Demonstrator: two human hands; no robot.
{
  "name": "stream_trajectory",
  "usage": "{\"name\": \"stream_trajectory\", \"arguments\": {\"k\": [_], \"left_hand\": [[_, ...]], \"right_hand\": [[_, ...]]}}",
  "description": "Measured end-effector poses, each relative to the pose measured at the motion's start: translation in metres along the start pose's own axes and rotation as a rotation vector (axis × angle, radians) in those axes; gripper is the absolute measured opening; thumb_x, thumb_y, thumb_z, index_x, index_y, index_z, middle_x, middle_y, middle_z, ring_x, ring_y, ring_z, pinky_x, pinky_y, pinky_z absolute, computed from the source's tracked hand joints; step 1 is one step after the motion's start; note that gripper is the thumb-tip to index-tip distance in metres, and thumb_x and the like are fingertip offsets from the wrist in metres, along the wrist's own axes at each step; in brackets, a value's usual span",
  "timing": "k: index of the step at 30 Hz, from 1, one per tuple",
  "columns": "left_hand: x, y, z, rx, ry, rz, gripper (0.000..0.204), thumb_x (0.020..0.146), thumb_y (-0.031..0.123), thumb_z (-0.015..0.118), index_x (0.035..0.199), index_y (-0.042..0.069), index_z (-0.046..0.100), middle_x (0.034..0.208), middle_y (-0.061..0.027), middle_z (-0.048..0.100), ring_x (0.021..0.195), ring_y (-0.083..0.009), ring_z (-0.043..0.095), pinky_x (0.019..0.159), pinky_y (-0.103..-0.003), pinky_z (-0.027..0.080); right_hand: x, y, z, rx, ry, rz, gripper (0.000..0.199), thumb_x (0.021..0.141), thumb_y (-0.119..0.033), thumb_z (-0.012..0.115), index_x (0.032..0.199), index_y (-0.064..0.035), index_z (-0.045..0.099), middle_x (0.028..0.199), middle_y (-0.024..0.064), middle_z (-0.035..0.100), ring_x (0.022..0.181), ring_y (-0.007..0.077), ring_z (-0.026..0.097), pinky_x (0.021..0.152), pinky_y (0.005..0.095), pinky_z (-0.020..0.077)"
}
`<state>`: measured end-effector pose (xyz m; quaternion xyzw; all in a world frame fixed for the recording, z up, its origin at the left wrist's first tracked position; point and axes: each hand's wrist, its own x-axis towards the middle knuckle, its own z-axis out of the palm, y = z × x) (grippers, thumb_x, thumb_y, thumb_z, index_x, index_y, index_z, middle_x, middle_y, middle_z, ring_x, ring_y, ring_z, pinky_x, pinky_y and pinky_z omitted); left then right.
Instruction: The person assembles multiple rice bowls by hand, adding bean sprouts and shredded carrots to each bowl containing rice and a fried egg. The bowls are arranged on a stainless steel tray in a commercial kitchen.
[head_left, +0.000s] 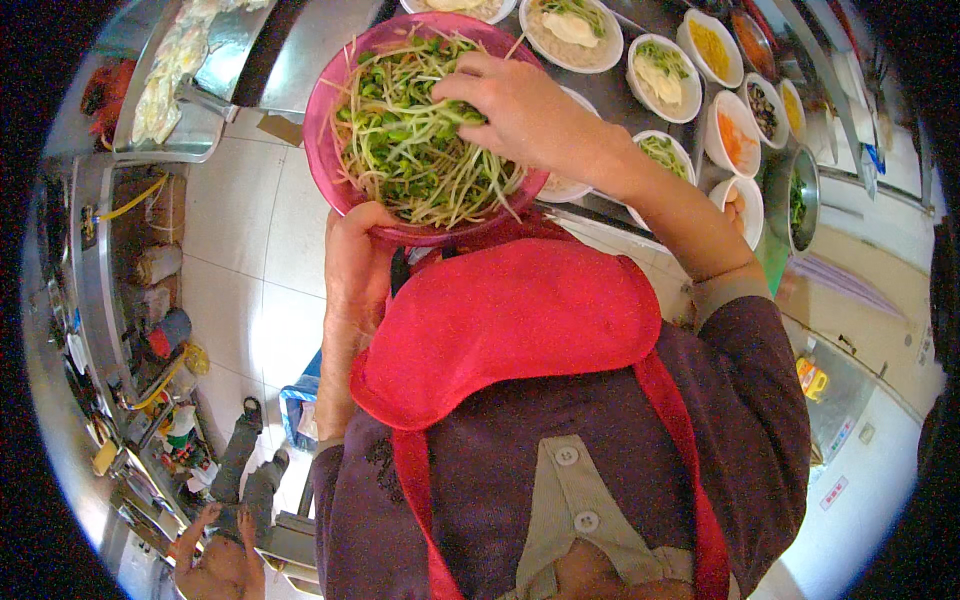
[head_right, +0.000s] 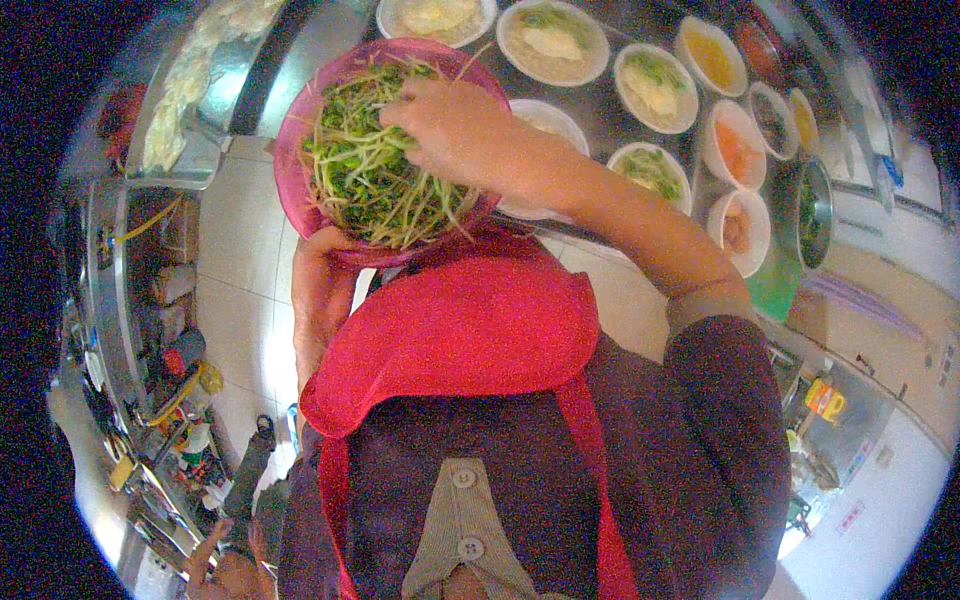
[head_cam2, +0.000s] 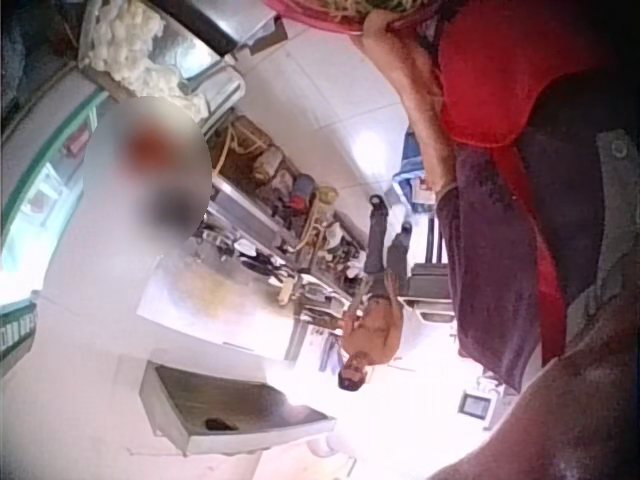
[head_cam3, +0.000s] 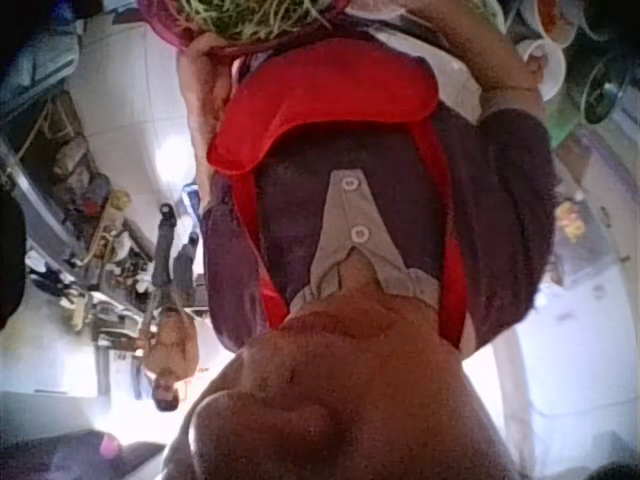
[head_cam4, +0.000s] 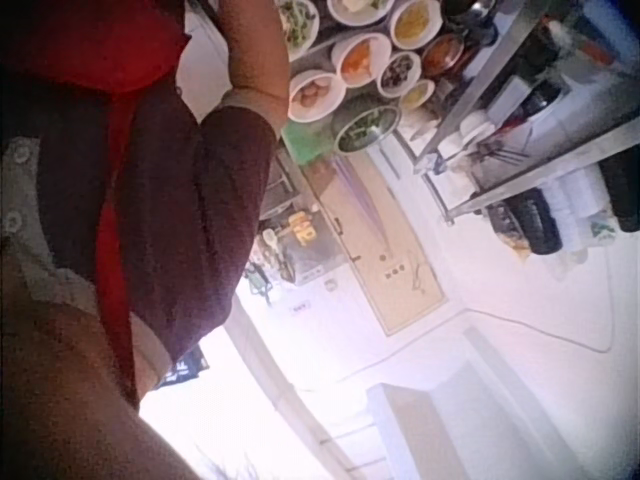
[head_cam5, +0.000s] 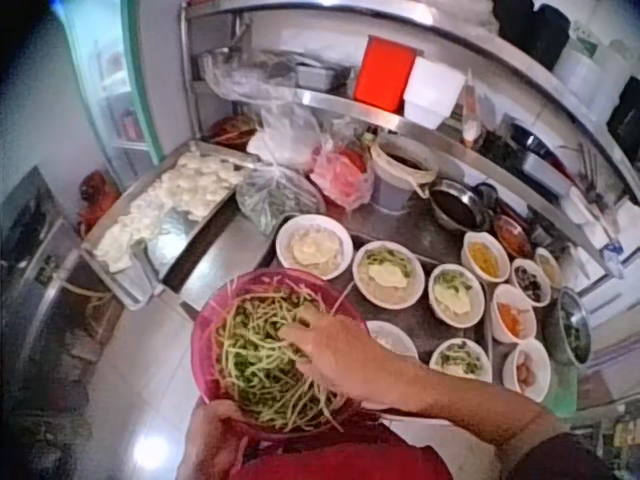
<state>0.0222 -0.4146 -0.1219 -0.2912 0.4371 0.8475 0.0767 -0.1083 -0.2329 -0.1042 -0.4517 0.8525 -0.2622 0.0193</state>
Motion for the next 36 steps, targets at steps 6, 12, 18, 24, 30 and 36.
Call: {"name": "stream_trajectory", "arguments": {"k": [6, 12, 18, 24, 30, 36], "left_hand": [[0.002, -0.011, 0.008, -0.03, 0.026, -0.001, 0.054, 0.065, -0.007, 0.043, 0.118, -0.005, 0.044, 0.108, -0.0142, 0.056, 0.093, -0.0265, 0.059, 0.079, -0.036, 0.05], [0.005, -0.024, 0.023, -0.021, 0.018, 0.034, 0.056, 0.065, -0.007, 0.042, 0.12, -0.005, 0.043, 0.11, -0.0141, 0.056, 0.096, -0.0273, 0.058, 0.08, -0.037, 0.05], [0.011, -0.045, 0.038, -0.085, 0.046, 0.015, 0.058, 0.065, -0.007, 0.041, 0.123, -0.003, 0.041, 0.112, -0.014, 0.055, 0.096, -0.0277, 0.058, 0.081, -0.037, 0.05], [0.016, -0.059, 0.051, -0.074, 0.063, 0.029, 0.058, 0.065, -0.006, 0.042, 0.123, -0.001, 0.041, 0.111, -0.0135, 0.055, 0.096, -0.0273, 0.057, 0.081, -0.038, 0.049], [0.025, -0.068, 0.035, -0.078, 0.105, -0.034, 0.058, 0.063, -0.005, 0.045, 0.12, 0.004, 0.045, 0.114, -0.0106, 0.054, 0.104, -0.027, 0.053, 0.089, -0.039, 0.044], [0.011, -0.059, 0.023, -0.131, 0.143, 0.078, 0.056, 0.063, -0.006, 0.047, 0.118, 0.004, 0.047, 0.116, -0.0098, 0.054, 0.109, -0.0274, 0.05, 0.096, -0.043, 0.04]], "right_hand": [[-0.008, 0.017, -0.027, 0.18, 0.166, -0.027, 0.028, 0.072, -0.02, 0.064, 0.096, -0.0047, 0.065, 0.09, 0.0175, 0.062, 0.081, 0.034, 0.061, 0.074, 0.041, 0.0487], [-0.02, 0.03, -0.038, 0.184, 0.213, -0.064, 0.029, 0.072, -0.02, 0.065, 0.096, -0.004, 0.066, 0.093, 0.0192, 0.063, 0.083, 0.0353, 0.061, 0.076, 0.0409, 0.0486], [-0.035, 0.046, -0.051, 0.243, 0.227, -0.048, 0.028, 0.075, -0.019, 0.065, 0.099, -0.0044, 0.065, 0.098, 0.0192, 0.063, 0.091, 0.033, 0.061, 0.082, 0.0383, 0.0477], [-0.043, 0.06, -0.057, 0.338, 0.378, -0.175, 0.028, 0.075, -0.02, 0.065, 0.099, -0.0057, 0.066, 0.1, 0.0179, 0.063, 0.093, 0.0316, 0.061, 0.085, 0.0366, 0.0466], [-0.05, 0.059, -0.09, 0.751, 0.314, -0.063, 0.028, 0.08, -0.011, 0.064, 0.103, 0.0048, 0.06, 0.076, 0.0053, 0.061, 0.064, 0.011, 0.055, 0.056, 0.0237, 0.0424], [-0.079, 0.064, -0.113, 1.034, 0.387, 0.411, 0.028, 0.084, -0.012, 0.062, 0.107, 0.0027, 0.059, 0.077, 0.0, 0.061, 0.061, 0.0048, 0.051, 0.053, 0.02, 0.04]]}}
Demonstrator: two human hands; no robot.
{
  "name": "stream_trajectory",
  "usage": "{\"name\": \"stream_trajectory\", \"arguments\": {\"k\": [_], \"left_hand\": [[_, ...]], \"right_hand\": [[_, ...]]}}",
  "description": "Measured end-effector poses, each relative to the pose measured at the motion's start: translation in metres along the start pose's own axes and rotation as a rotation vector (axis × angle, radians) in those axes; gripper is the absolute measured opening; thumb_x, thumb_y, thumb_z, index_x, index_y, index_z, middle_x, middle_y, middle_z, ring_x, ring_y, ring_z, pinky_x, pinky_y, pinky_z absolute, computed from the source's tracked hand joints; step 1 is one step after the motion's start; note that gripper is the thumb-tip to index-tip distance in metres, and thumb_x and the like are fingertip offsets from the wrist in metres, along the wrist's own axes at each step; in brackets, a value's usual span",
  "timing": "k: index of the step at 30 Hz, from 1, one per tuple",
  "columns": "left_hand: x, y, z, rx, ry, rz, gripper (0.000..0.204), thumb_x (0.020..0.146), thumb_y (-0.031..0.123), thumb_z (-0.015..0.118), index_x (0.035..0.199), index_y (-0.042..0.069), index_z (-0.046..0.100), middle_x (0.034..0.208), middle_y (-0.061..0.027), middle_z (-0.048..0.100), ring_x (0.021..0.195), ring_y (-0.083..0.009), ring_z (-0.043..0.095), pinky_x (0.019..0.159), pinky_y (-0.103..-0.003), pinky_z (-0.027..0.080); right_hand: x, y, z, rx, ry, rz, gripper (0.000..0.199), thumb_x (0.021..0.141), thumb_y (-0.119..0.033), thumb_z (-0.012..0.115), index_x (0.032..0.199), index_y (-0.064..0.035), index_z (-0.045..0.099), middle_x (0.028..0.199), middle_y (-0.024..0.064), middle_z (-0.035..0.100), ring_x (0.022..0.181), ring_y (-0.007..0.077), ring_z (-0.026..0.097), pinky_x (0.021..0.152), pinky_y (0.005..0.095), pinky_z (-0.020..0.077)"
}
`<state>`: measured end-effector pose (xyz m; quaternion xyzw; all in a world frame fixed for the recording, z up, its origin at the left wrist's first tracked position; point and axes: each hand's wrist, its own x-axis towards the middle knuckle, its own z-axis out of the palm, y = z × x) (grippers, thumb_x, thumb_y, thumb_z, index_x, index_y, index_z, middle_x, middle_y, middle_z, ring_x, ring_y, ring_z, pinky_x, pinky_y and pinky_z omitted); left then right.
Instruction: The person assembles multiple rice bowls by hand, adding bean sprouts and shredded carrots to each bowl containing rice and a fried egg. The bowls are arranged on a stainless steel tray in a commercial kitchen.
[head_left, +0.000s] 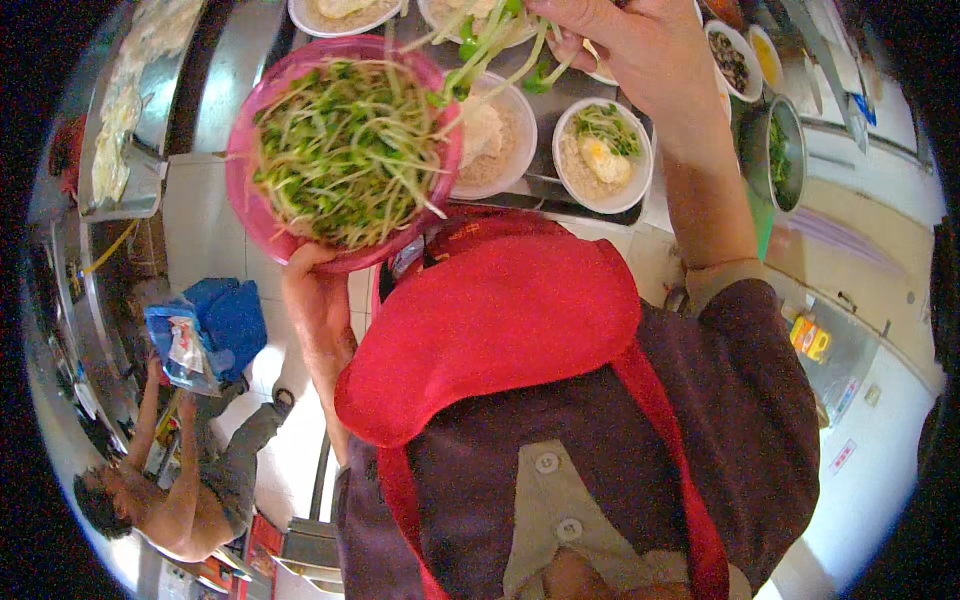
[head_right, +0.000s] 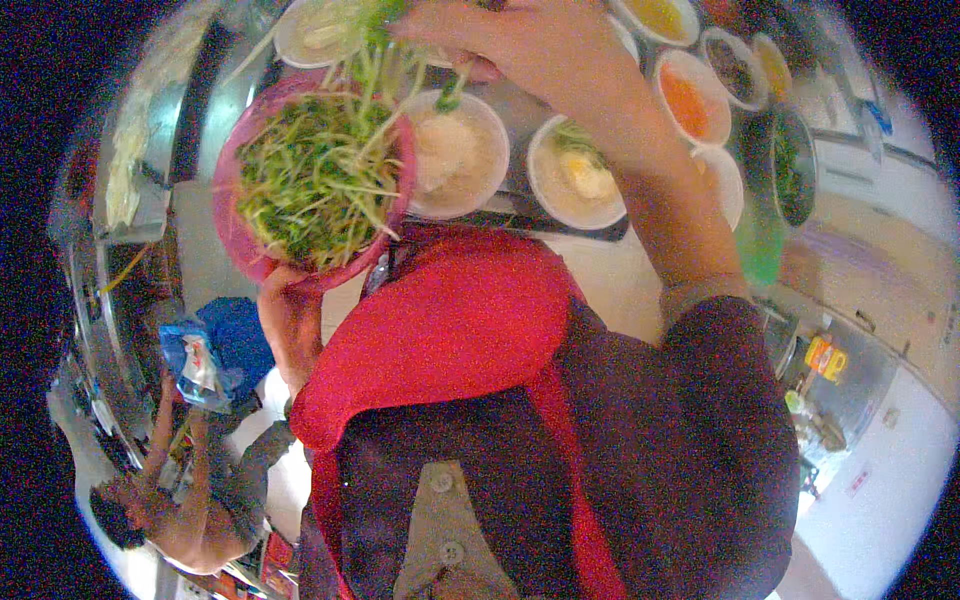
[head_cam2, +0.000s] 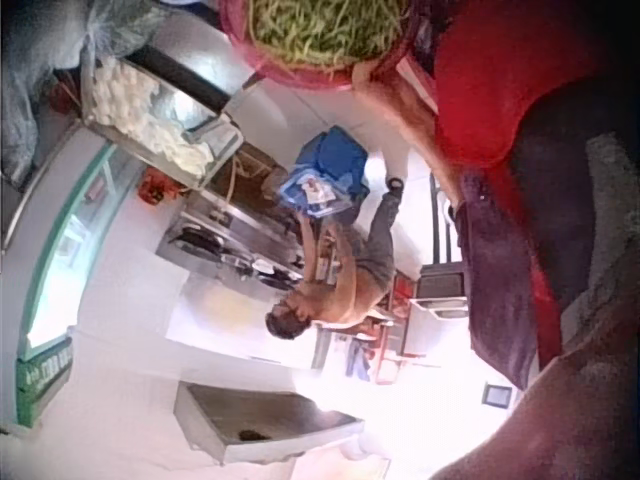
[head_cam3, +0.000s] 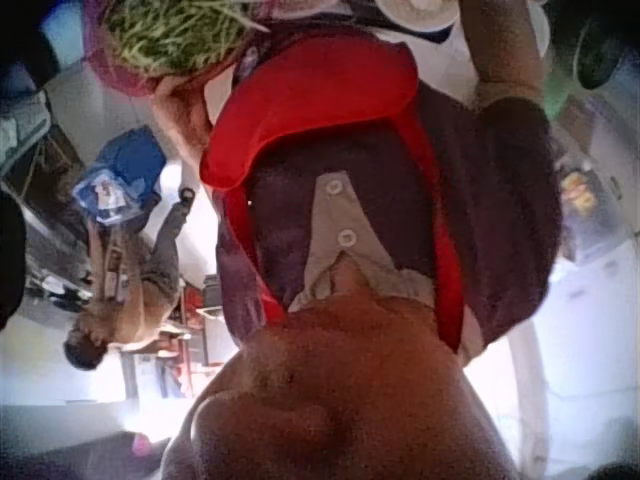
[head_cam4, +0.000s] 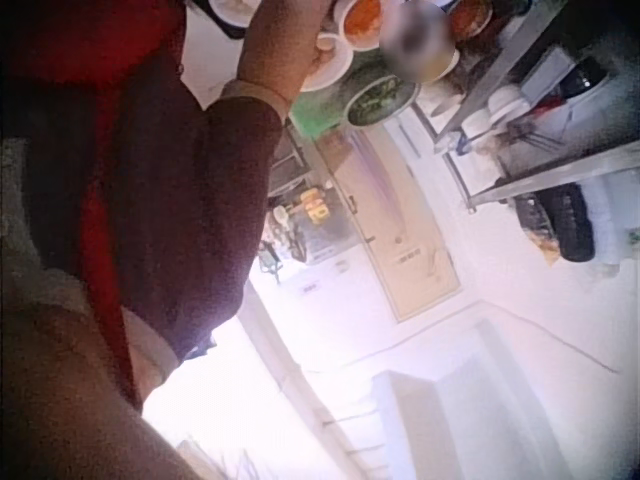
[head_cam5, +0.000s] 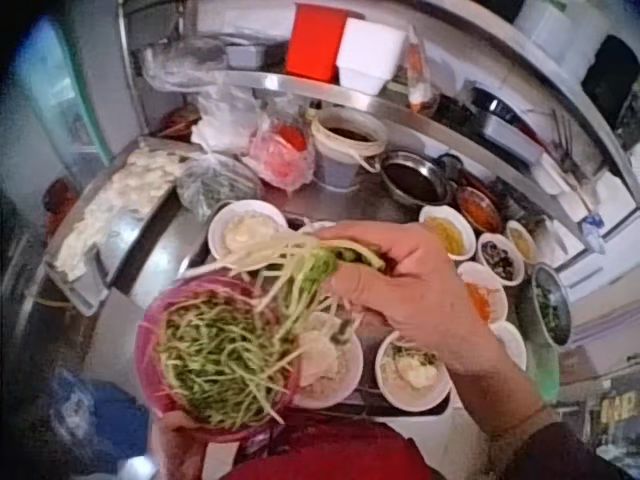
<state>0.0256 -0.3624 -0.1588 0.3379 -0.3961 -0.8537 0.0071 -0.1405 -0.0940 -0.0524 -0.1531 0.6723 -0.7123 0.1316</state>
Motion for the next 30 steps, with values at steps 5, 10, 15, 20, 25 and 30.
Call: {"name": "stream_trajectory", "arguments": {"k": [5, 10, 15, 20, 25, 30], "left_hand": [[-0.002, 0.013, -0.04, -0.021, 0.105, 0.021, 0.066, 0.061, -0.007, 0.046, 0.126, 0.004, 0.043, 0.122, -0.0112, 0.05, 0.113, -0.0279, 0.048, 0.096, -0.043, 0.04], [-0.007, 0.023, -0.041, 0.008, 0.171, 0.062, 0.06, 0.062, -0.006, 0.046, 0.122, 0.001, 0.045, 0.12, -0.013, 0.052, 0.112, -0.0298, 0.049, 0.095, -0.044, 0.041], [-0.011, 0.024, -0.04, -0.03, 0.123, 0.049, 0.061, 0.062, -0.006, 0.046, 0.123, 0.001, 0.044, 0.121, -0.014, 0.051, 0.112, -0.0305, 0.049, 0.097, -0.045, 0.04], [-0.014, 0.021, -0.037, -0.01, 0.084, 0.01, 0.068, 0.063, -0.007, 0.044, 0.13, 0.004, 0.039, 0.125, -0.0126, 0.049, 0.116, -0.0296, 0.046, 0.1, -0.044, 0.038], [-0.016, 0.019, -0.033, 0.003, 0.078, 0.024, 0.052, 0.064, -0.003, 0.05, 0.116, -0.003, 0.049, 0.116, -0.0158, 0.055, 0.109, -0.0294, 0.051, 0.098, -0.043, 0.04], [-0.012, 0.017, -0.039, 0.027, 0.106, 0.018, 0.053, 0.065, -0.004, 0.049, 0.117, -0.003, 0.048, 0.117, -0.0161, 0.054, 0.11, -0.0307, 0.051, 0.097, -0.044, 0.04]], "right_hand": [[-0.001, 0.057, -0.033, -0.534, -0.163, -0.083, 0.028, 0.076, -0.017, 0.061, 0.102, -0.0092, 0.066, 0.087, 0.0146, 0.066, 0.076, 0.0306, 0.063, 0.072, 0.037, 0.0502], [0.006, 0.13, -0.033, -0.942, -0.362, -0.165, 0.023, 0.077, -0.012, 0.06, 0.097, -0.0005, 0.063, 0.089, 0.0157, 0.062, 0.08, 0.0307, 0.06, 0.072, 0.0363, 0.048], [0.019, 0.164, -0.011, -1.157, -0.457, -0.124, 0.021, 0.075, -0.011, 0.059, 0.093, -0.0011, 0.063, 0.086, 0.0157, 0.06, 0.082, 0.0343, 0.06, 0.072, 0.043, 0.0475], [0.027, 0.189, 0.009, -1.157, -0.563, -0.172, 0.023, 0.074, -0.012, 0.062, 0.093, -0.001, 0.061, 0.087, 0.0166, 0.06, 0.085, 0.0351, 0.059, 0.074, 0.043, 0.0471], [0.025, 0.187, 0.009, -0.946, -0.596, -0.245, 0.027, 0.075, -0.015, 0.063, 0.098, -0.0029, 0.06, 0.088, 0.0161, 0.061, 0.088, 0.0346, 0.058, 0.075, 0.0428, 0.0468], [0.029, 0.186, 0.003, -1.081, -0.565, -0.139, 0.027, 0.076, -0.018, 0.063, 0.101, -0.0058, 0.061, 0.089, 0.0145, 0.062, 0.087, 0.0337, 0.059, 0.074, 0.0421, 0.0472]]}}
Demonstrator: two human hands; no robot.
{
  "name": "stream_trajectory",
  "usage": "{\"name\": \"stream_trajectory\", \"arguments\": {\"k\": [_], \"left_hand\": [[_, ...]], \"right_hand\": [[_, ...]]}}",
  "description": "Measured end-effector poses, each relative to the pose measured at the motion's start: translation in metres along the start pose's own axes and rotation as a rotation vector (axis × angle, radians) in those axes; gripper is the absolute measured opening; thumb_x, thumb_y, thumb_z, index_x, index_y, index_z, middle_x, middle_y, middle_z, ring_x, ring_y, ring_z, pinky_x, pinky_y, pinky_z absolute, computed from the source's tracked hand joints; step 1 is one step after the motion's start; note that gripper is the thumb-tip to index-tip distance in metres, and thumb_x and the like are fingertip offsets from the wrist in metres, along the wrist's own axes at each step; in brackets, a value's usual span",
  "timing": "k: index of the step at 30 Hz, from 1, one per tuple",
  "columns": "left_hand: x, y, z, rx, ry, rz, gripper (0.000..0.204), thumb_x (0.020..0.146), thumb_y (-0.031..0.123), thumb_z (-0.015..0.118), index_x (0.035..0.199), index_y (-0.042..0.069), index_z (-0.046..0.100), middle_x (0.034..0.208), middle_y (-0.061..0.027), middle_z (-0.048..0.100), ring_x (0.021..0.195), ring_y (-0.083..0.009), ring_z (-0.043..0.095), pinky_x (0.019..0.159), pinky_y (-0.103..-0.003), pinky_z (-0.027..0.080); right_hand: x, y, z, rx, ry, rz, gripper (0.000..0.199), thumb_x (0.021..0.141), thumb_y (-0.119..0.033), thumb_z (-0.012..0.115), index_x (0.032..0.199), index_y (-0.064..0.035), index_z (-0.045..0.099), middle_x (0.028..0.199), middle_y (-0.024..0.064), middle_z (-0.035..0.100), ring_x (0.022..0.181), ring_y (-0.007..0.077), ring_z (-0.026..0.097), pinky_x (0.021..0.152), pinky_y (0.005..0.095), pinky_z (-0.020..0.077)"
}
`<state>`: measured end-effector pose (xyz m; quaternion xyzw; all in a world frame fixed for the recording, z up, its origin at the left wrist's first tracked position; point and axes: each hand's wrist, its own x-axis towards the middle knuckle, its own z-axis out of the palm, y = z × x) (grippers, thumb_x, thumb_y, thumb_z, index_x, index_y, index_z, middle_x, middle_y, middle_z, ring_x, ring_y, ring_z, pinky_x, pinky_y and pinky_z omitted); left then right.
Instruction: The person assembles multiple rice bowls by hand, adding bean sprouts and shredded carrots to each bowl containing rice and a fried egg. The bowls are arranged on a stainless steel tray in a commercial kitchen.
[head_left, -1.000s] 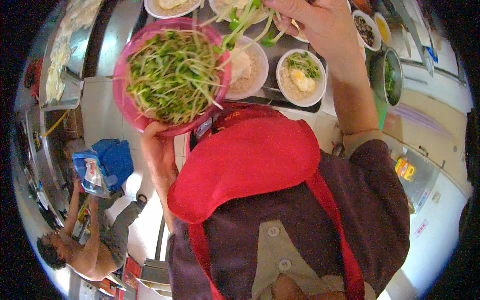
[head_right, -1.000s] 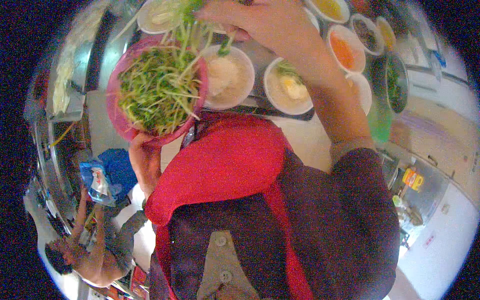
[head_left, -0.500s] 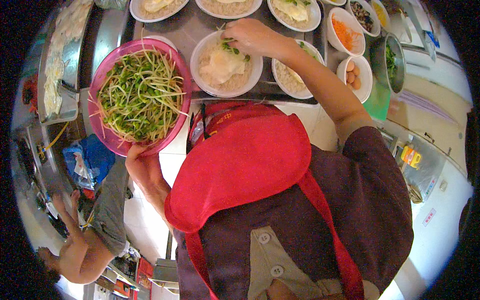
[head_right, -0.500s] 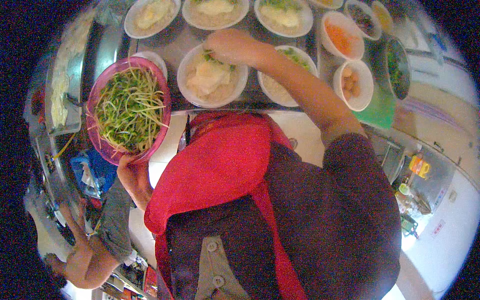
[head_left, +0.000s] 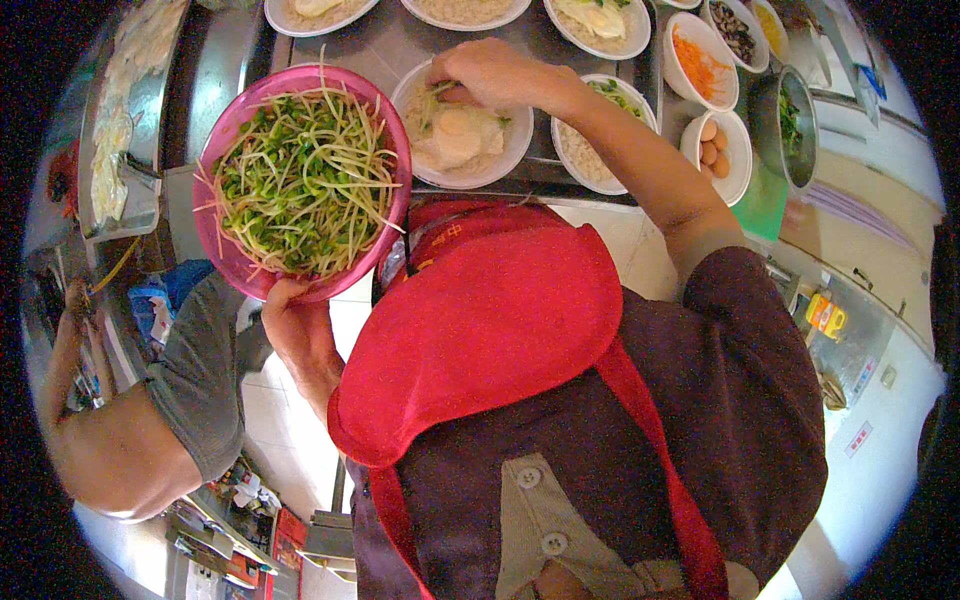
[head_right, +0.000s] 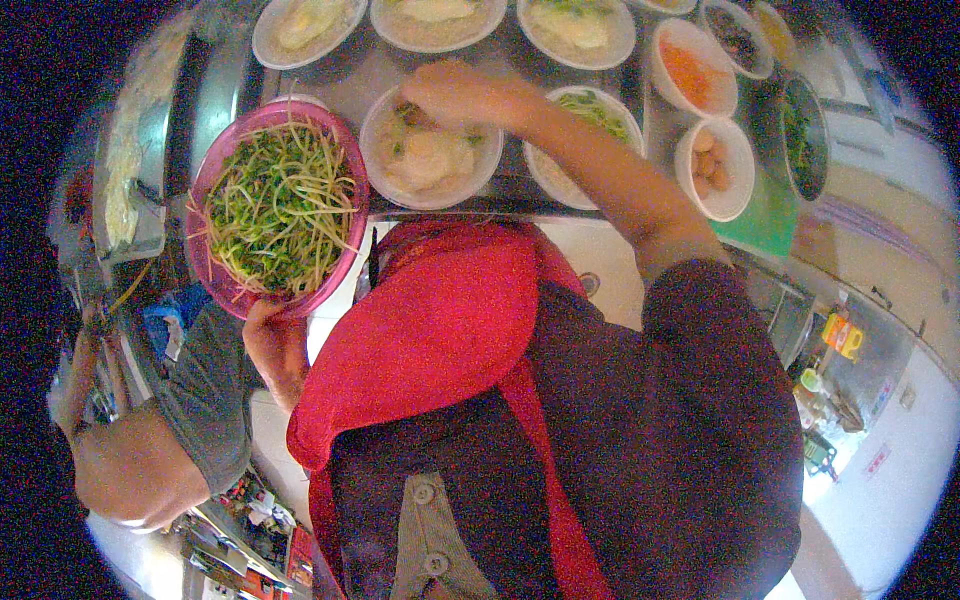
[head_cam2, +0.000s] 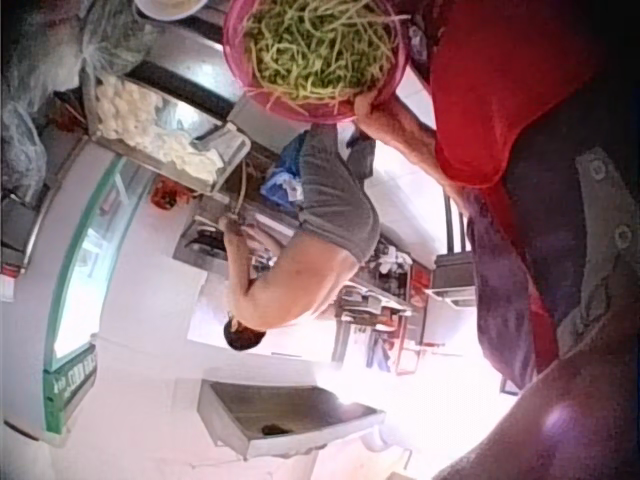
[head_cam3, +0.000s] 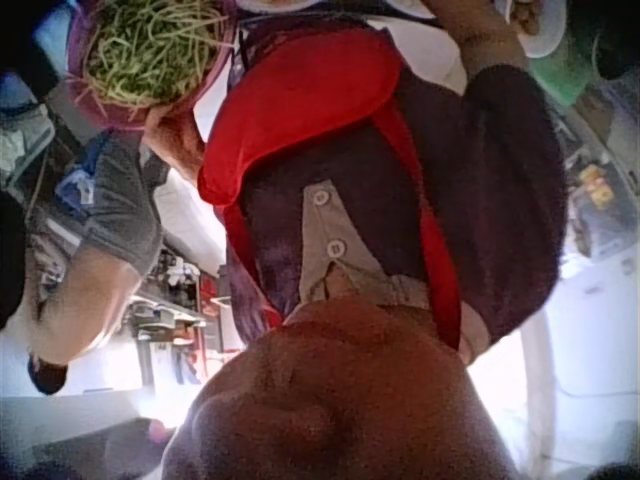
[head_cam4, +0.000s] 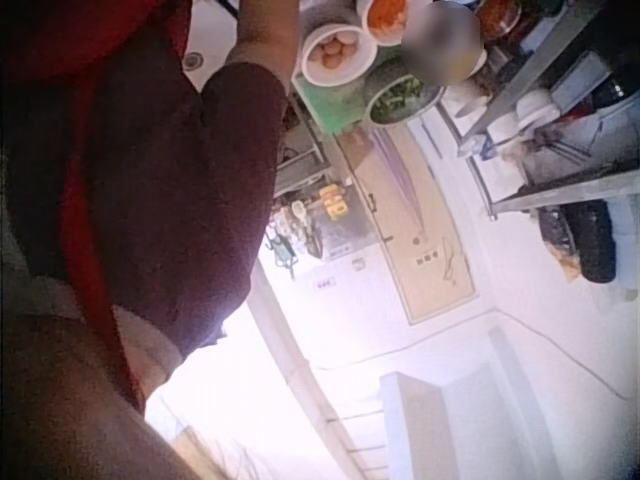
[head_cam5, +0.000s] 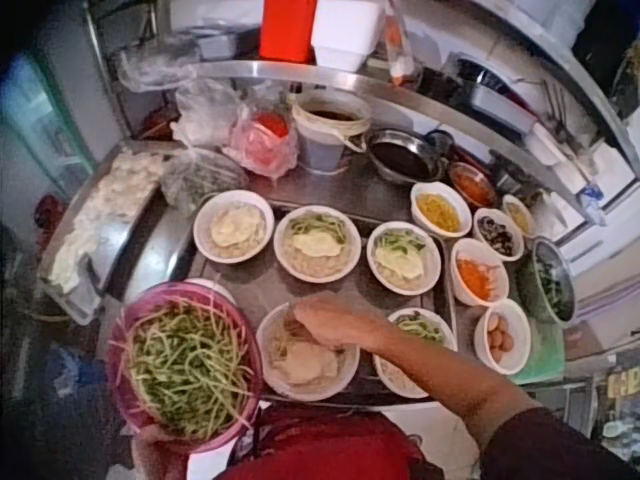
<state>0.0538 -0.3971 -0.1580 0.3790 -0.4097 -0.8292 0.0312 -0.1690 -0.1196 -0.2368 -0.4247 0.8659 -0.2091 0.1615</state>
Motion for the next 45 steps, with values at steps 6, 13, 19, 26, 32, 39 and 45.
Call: {"name": "stream_trajectory", "arguments": {"k": [6, 13, 19, 26, 32, 39, 45], "left_hand": [[-0.003, -0.001, 0.003, 0.007, -0.006, 0.039, 0.055, 0.064, -0.003, 0.048, 0.119, -0.003, 0.046, 0.118, -0.016, 0.053, 0.109, -0.0319, 0.051, 0.096, -0.046, 0.041], [-0.001, 0.001, 0.001, -0.002, -0.006, 0.02, 0.057, 0.063, -0.004, 0.048, 0.12, 0.0, 0.046, 0.118, -0.0151, 0.054, 0.109, -0.0316, 0.051, 0.095, -0.046, 0.041], [-0.004, 0.0, 0.004, 0.013, 0.018, 0.014, 0.057, 0.062, -0.004, 0.048, 0.119, 0.001, 0.047, 0.118, -0.0144, 0.054, 0.108, -0.0317, 0.052, 0.096, -0.046, 0.041], [-0.004, 0.0, 0.006, 0.001, 0.015, 0.01, 0.063, 0.062, -0.005, 0.045, 0.125, 0.002, 0.042, 0.122, -0.0131, 0.05, 0.113, -0.0298, 0.049, 0.097, -0.044, 0.04], [-0.008, 0.001, 0.004, 0.013, 0.051, -0.018, 0.066, 0.062, -0.006, 0.045, 0.128, 0.002, 0.039, 0.125, -0.0127, 0.048, 0.115, -0.0289, 0.047, 0.097, -0.043, 0.04], [-0.008, 0.004, 0.012, 0.051, 0.036, -0.01, 0.066, 0.062, -0.007, 0.044, 0.127, 0.003, 0.04, 0.123, -0.0127, 0.049, 0.114, -0.0282, 0.048, 0.097, -0.041, 0.041], [-0.008, 0.001, 0.016, 0.023, 0.054, 0.013, 0.066, 0.062, -0.007, 0.045, 0.126, 0.003, 0.041, 0.123, -0.0125, 0.05, 0.113, -0.0282, 0.048, 0.097, -0.042, 0.041]], "right_hand": [[-0.006, -0.013, -0.022, -0.084, 0.028, 0.028, 0.029, 0.075, -0.017, 0.065, 0.103, -0.0074, 0.062, 0.093, 0.014, 0.063, 0.087, 0.0336, 0.059, 0.074, 0.0415, 0.0478], [-0.011, -0.009, -0.006, 0.039, 0.055, -0.068, 0.042, 0.072, -0.015, 0.067, 0.113, -0.0103, 0.058, 0.099, 0.0106, 0.063, 0.09, 0.0305, 0.058, 0.078, 0.0412, 0.0464], [-0.019, 0.0, -0.004, -0.165, 0.289, -0.133, 0.033, 0.072, -0.013, 0.067, 0.104, -0.0084, 0.061, 0.095, 0.0096, 0.062, 0.091, 0.0295, 0.056, 0.08, 0.0388, 0.0459], [-0.024, 0.009, 0.018, -0.126, 0.345, 0.031, 0.015, 0.073, -0.011, 0.065, 0.086, -0.0061, 0.063, 0.088, 0.0088, 0.061, 0.088, 0.0253, 0.057, 0.072, 0.0361, 0.0488], [-0.021, 0.004, 0.011, -0.092, 0.514, -0.177, 0.018, 0.071, -0.009, 0.064, 0.089, -0.0063, 0.064, 0.092, 0.0069, 0.062, 0.089, 0.0242, 0.056, 0.073, 0.0347, 0.0491], [0.004, 0.009, 0.006, -0.227, 0.419, -0.374, 0.018, 0.074, -0.011, 0.059, 0.09, -0.0033, 0.063, 0.088, 0.0069, 0.06, 0.085, 0.0253, 0.055, 0.074, 0.0375, 0.048], [-0.002, 0.019, 0.009, -0.246, 0.218, -0.203, 0.027, 0.079, -0.027, 0.059, 0.09, -0.0021, 0.062, 0.087, 0.0101, 0.058, 0.086, 0.0277, 0.055, 0.073, 0.0371, 0.0476]]}}
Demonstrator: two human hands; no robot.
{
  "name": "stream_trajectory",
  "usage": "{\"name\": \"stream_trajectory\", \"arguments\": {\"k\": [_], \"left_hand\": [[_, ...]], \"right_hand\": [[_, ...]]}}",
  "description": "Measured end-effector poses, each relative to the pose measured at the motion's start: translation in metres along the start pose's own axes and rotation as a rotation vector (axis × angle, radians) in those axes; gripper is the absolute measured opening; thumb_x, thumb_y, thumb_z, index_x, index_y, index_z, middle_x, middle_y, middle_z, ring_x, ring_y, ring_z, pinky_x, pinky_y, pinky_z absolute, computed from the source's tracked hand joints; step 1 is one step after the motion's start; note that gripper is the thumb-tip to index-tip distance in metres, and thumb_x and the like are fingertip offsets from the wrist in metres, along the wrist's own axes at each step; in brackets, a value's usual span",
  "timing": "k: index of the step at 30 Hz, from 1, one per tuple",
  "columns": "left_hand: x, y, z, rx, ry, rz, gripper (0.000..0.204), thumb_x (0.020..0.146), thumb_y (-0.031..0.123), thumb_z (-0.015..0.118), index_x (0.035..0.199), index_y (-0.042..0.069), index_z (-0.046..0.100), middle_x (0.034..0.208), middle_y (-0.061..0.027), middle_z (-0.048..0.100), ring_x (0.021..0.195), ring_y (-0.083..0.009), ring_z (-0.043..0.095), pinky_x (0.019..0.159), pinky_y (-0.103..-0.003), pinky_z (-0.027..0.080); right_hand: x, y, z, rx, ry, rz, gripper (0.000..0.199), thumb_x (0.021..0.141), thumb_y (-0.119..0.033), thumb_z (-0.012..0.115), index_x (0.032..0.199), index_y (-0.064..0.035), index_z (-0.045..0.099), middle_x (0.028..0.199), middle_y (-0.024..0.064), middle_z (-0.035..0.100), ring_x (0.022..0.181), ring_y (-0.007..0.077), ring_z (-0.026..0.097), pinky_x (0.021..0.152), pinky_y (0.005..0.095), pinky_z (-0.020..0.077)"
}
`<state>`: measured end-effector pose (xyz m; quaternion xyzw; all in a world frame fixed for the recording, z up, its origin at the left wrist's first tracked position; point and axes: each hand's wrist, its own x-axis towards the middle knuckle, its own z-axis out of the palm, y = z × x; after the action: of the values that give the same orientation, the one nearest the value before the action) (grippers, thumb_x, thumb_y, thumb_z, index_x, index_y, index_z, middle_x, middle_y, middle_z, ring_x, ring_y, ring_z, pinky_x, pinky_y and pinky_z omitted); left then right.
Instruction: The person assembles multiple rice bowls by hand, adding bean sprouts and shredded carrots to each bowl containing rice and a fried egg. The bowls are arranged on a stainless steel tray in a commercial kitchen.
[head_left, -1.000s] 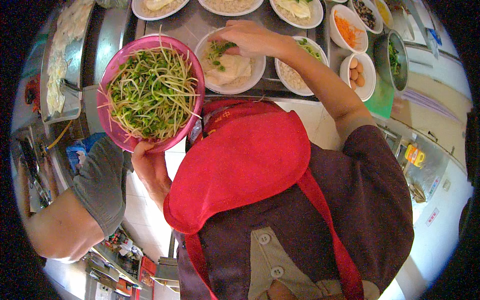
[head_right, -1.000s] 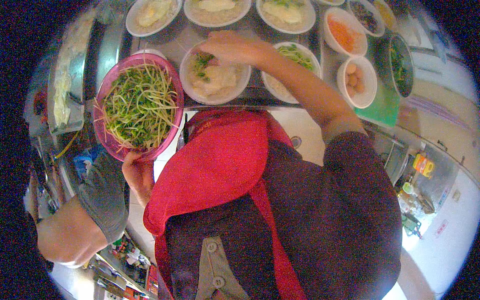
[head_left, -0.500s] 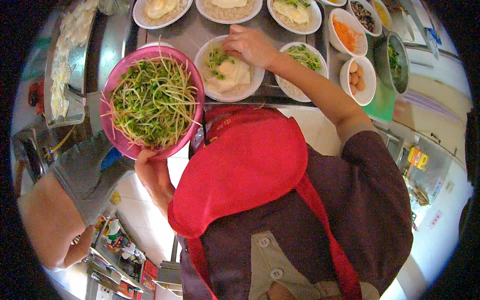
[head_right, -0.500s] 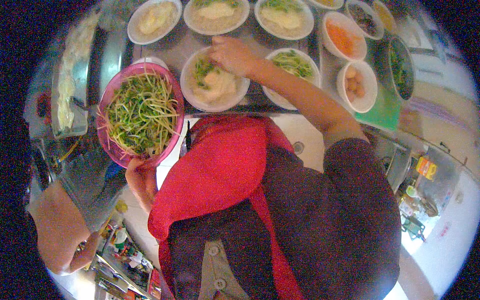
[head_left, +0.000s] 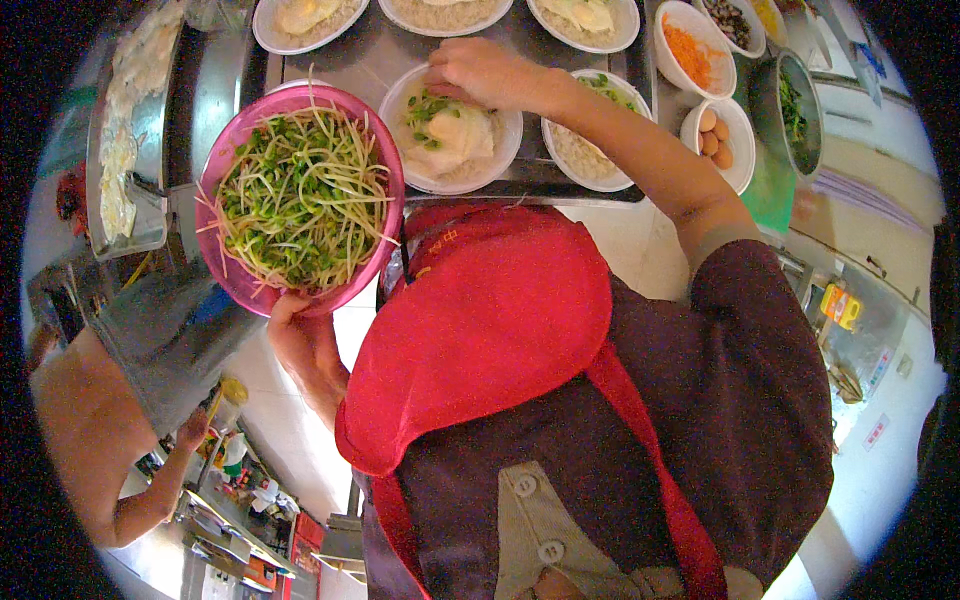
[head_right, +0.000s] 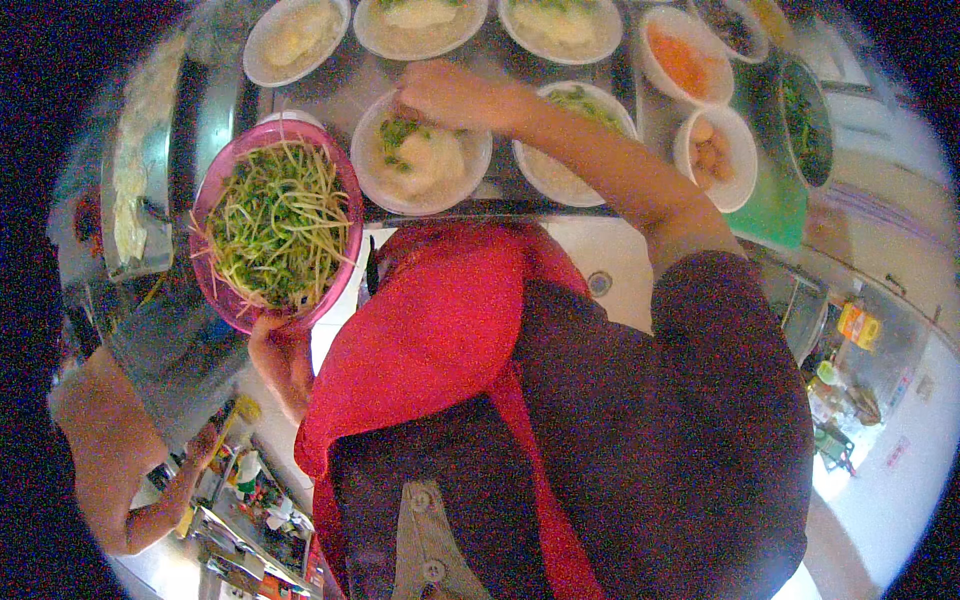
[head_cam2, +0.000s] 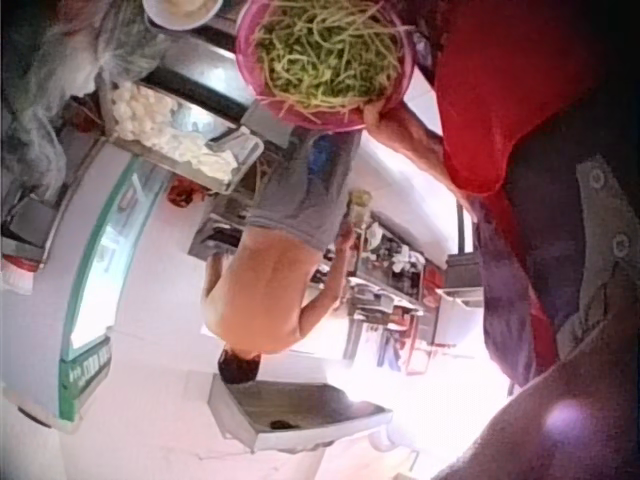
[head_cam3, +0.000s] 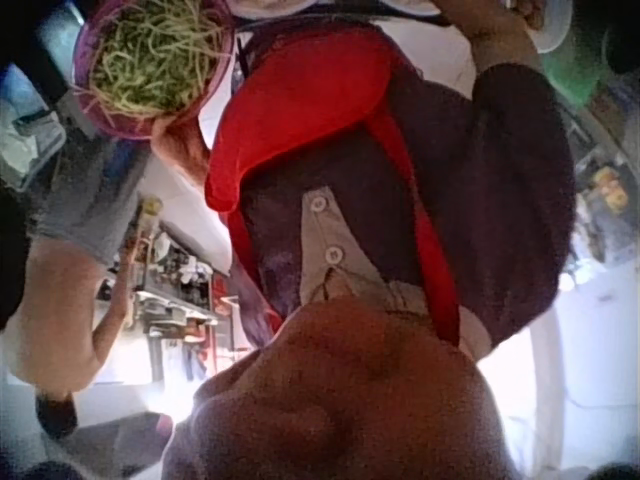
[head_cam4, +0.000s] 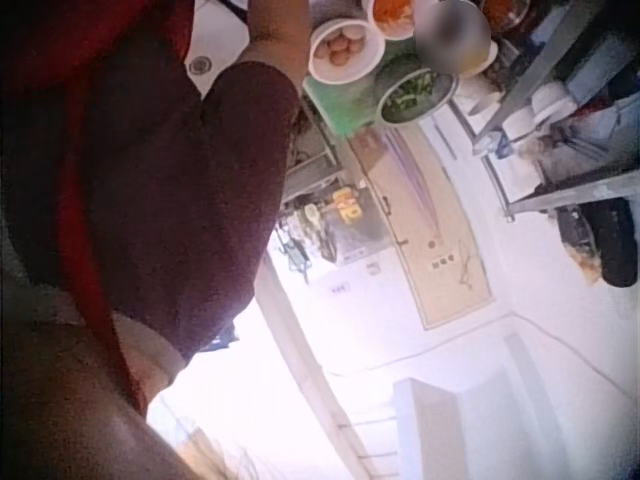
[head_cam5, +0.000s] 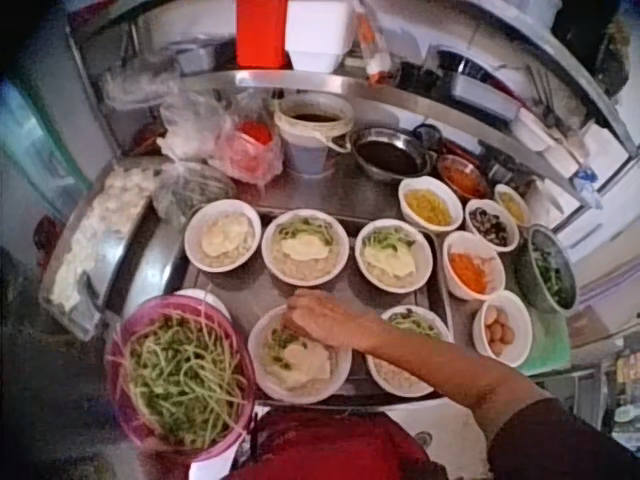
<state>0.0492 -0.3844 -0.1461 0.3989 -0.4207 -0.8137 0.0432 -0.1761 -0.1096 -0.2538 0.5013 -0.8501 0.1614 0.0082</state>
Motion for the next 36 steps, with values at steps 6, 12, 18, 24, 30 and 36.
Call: {"name": "stream_trajectory", "arguments": {"k": [6, 12, 18, 24, 30, 36], "left_hand": [[0.007, -0.001, -0.014, 0.013, -0.043, -0.048, 0.066, 0.062, -0.006, 0.045, 0.127, 0.004, 0.041, 0.123, -0.0124, 0.05, 0.114, -0.0288, 0.048, 0.098, -0.044, 0.04], [0.006, -0.001, -0.019, 0.01, -0.035, -0.029, 0.066, 0.063, -0.006, 0.046, 0.128, 0.005, 0.04, 0.123, -0.012, 0.05, 0.114, -0.0288, 0.048, 0.098, -0.044, 0.04], [0.007, 0.001, -0.01, 0.033, -0.051, -0.039, 0.065, 0.062, -0.006, 0.046, 0.126, 0.004, 0.042, 0.122, -0.0115, 0.05, 0.114, -0.0285, 0.048, 0.098, -0.044, 0.04], [0.007, -0.002, -0.014, 0.021, 0.044, -0.037, 0.066, 0.061, -0.006, 0.045, 0.126, 0.003, 0.042, 0.123, -0.0122, 0.05, 0.113, -0.0294, 0.048, 0.098, -0.044, 0.039], [0.002, -0.001, -0.01, 0.016, -0.004, -0.005, 0.063, 0.061, -0.005, 0.047, 0.124, 0.0, 0.043, 0.121, -0.0153, 0.051, 0.113, -0.0315, 0.048, 0.098, -0.046, 0.039], [0.001, 0.001, -0.004, 0.013, -0.014, -0.034, 0.066, 0.061, -0.006, 0.046, 0.126, 0.001, 0.042, 0.121, -0.0153, 0.05, 0.114, -0.032, 0.047, 0.099, -0.046, 0.039]], "right_hand": [[-0.004, -0.051, -0.013, -0.112, -0.008, 0.234, 0.047, 0.067, -0.042, 0.069, 0.089, -0.0014, 0.061, 0.092, 0.0146, 0.055, 0.091, 0.0299, 0.053, 0.079, 0.0381, 0.0446], [0.003, -0.042, 0.005, -0.139, 0.152, 0.164, 0.032, 0.069, -0.03, 0.069, 0.087, -0.004, 0.061, 0.094, 0.0122, 0.054, 0.091, 0.0284, 0.053, 0.08, 0.0372, 0.0424], [0.006, -0.02, 0.034, 0.021, 0.22, 0.18, 0.019, 0.073, -0.021, 0.066, 0.086, -0.0078, 0.063, 0.092, 0.0097, 0.056, 0.09, 0.0274, 0.054, 0.078, 0.0376, 0.0447], [-0.016, -0.003, -0.001, 0.241, 0.306, 0.244, 0.022, 0.075, -0.014, 0.064, 0.095, -0.005, 0.064, 0.094, 0.0117, 0.062, 0.083, 0.0275, 0.06, 0.075, 0.0371, 0.0491], [-0.051, 0.011, -0.025, 0.234, 0.186, 0.396, 0.017, 0.075, -0.02, 0.062, 0.085, -0.0078, 0.066, 0.078, 0.0104, 0.061, 0.072, 0.028, 0.061, 0.067, 0.0375, 0.0494], [-0.051, -0.011, 0.002, -0.027, 0.067, 0.395, 0.015, 0.075, -0.024, 0.061, 0.081, -0.0097, 0.061, 0.077, 0.0087, 0.058, 0.074, 0.0294, 0.06, 0.064, 0.0413, 0.048]]}}
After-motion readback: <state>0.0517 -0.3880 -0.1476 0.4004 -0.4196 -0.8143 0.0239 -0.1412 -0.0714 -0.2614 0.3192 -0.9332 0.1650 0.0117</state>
